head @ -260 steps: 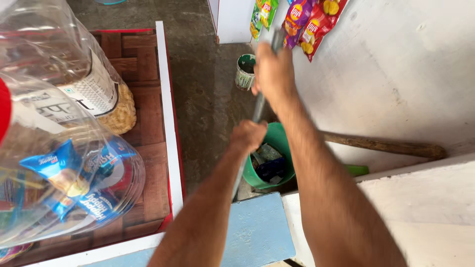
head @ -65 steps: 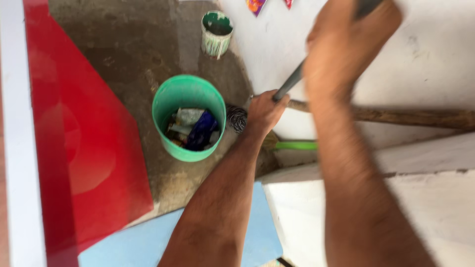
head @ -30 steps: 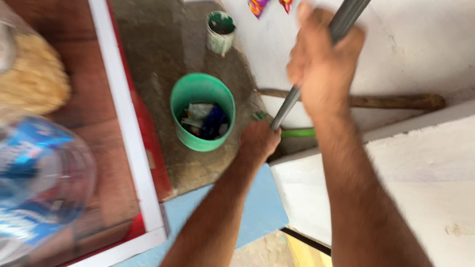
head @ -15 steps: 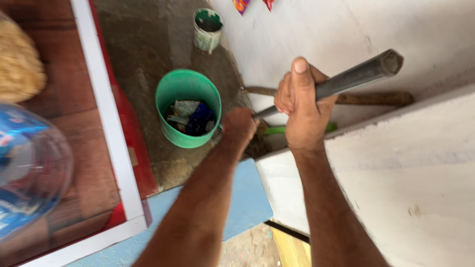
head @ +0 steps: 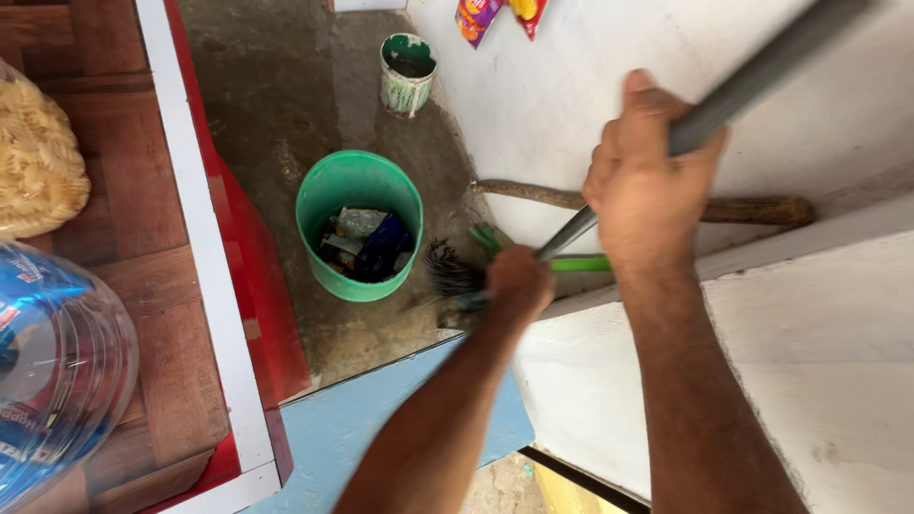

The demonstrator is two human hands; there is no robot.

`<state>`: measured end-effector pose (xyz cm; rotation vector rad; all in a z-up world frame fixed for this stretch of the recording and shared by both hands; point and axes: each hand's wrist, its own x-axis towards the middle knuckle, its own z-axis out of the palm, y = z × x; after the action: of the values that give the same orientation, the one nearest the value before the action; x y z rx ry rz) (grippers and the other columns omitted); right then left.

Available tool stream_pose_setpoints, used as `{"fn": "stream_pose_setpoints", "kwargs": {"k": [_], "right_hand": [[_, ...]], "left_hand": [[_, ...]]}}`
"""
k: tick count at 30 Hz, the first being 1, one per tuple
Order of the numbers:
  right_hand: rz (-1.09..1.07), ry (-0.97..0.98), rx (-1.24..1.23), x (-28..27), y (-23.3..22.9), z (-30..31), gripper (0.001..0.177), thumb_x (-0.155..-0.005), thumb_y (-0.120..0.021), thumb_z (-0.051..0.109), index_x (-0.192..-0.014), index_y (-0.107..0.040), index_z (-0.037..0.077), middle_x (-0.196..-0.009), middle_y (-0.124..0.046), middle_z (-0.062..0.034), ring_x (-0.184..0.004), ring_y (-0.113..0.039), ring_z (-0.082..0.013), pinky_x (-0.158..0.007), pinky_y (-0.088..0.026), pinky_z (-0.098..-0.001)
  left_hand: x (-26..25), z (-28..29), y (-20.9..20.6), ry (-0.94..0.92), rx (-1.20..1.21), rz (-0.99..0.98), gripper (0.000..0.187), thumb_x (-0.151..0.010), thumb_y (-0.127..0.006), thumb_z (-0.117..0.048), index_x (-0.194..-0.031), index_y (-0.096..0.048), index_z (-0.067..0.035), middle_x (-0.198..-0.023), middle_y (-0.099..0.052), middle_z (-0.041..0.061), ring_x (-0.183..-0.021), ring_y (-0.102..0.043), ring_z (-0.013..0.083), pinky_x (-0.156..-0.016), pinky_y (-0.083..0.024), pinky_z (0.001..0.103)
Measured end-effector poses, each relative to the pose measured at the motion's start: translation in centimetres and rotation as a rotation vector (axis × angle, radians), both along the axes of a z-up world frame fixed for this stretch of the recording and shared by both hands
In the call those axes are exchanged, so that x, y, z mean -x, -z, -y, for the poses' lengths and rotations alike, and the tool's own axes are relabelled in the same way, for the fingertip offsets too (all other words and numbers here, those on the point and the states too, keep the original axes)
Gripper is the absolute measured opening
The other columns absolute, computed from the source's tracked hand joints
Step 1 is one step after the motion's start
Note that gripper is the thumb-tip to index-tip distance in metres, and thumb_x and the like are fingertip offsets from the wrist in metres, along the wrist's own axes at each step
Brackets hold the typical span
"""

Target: The person mops the concrete floor of a small shop using a string mop and a bucket. They clean around furniture, a refrigerator, and display shelves, occasionally dipping the mop into the bucket to wring it out.

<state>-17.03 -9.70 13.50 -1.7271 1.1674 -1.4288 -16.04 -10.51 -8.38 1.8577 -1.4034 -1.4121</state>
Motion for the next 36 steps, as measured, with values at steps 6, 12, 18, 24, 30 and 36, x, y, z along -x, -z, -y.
{"fn": "stream_pose_setpoints", "kwargs": {"k": [6, 12, 18, 24, 30, 36], "right_hand": [[-0.238, -0.047, -0.017, -1.1, 4.5, -1.1, 0.050, -0.112, -0.051, 0.038, -0.067, -0.043, 0.017, -0.054, -0.038, 0.0073, -0.043, -0.036, -0.0059, -0.037, -0.027, -0.0249], [0.041, 0.082, -0.020, 0.7, -0.5, -0.8, 0.045, -0.109, -0.061, 0.030, -0.069, -0.044, 0.016, -0.053, -0.032, 0.0055, -0.041, -0.030, -0.0083, -0.040, -0.027, -0.0299], [0.336, 0.066, -0.007, -1.5, -2.4, -3.6, 0.047, -0.105, -0.062, 0.026, -0.066, -0.035, 0.019, -0.050, -0.029, 0.0033, -0.038, -0.026, -0.0095, -0.037, -0.026, -0.0322], [0.356, 0.070, -0.015, -4.8, 0.1, -6.1, 0.053, -0.106, -0.061, 0.032, -0.064, -0.032, 0.018, -0.050, -0.027, 0.0037, -0.039, -0.027, -0.0100, -0.036, -0.023, -0.0305], [0.326, 0.166, -0.069, -7.1, -1.2, -8.9, 0.054, -0.105, -0.061, 0.036, -0.063, -0.032, 0.018, -0.050, -0.028, 0.0034, -0.040, -0.029, -0.0099, -0.037, -0.027, -0.0302], [0.214, 0.041, -0.168, -11.1, -4.3, -13.0, 0.045, -0.100, -0.065, 0.044, -0.074, -0.043, 0.015, -0.058, -0.039, 0.0033, -0.050, -0.042, -0.0107, -0.050, -0.045, -0.0305]], "left_hand": [[0.4, 0.1, 2.5, 0.211, 0.040, -0.105, 0.046, -0.097, -0.064, -0.052, -0.105, -0.077, -0.009, -0.102, -0.075, 0.014, -0.097, -0.072, 0.0315, -0.089, -0.057, 0.045], [-2.1, -0.1, -1.4, 0.356, 0.066, 0.148, 0.035, -0.096, -0.062, -0.040, -0.108, -0.075, -0.010, -0.097, -0.078, 0.014, -0.091, -0.079, 0.0301, -0.081, -0.064, 0.044], [-8.3, -3.3, -3.3, 0.333, -0.043, 0.324, 0.025, -0.092, -0.068, -0.027, -0.109, -0.078, -0.011, -0.107, -0.078, 0.014, -0.099, -0.077, 0.0308, -0.084, -0.063, 0.046], [-12.1, -7.9, -1.4, 0.139, -0.034, 0.332, 0.031, -0.094, -0.069, -0.039, -0.108, -0.077, -0.012, -0.118, -0.072, 0.012, -0.112, -0.070, 0.0343, -0.088, -0.062, 0.048], [-13.3, -9.9, -2.6, 0.097, 0.108, 0.300, 0.027, -0.091, -0.069, -0.037, -0.105, -0.073, -0.014, -0.109, -0.072, 0.011, -0.112, -0.062, 0.0351, -0.089, -0.058, 0.050], [-14.8, -13.1, -4.1, -0.152, 0.192, -0.001, 0.025, -0.092, -0.066, -0.036, -0.102, -0.073, -0.013, -0.094, -0.075, 0.015, -0.094, -0.073, 0.0350, -0.085, -0.058, 0.047]]}}
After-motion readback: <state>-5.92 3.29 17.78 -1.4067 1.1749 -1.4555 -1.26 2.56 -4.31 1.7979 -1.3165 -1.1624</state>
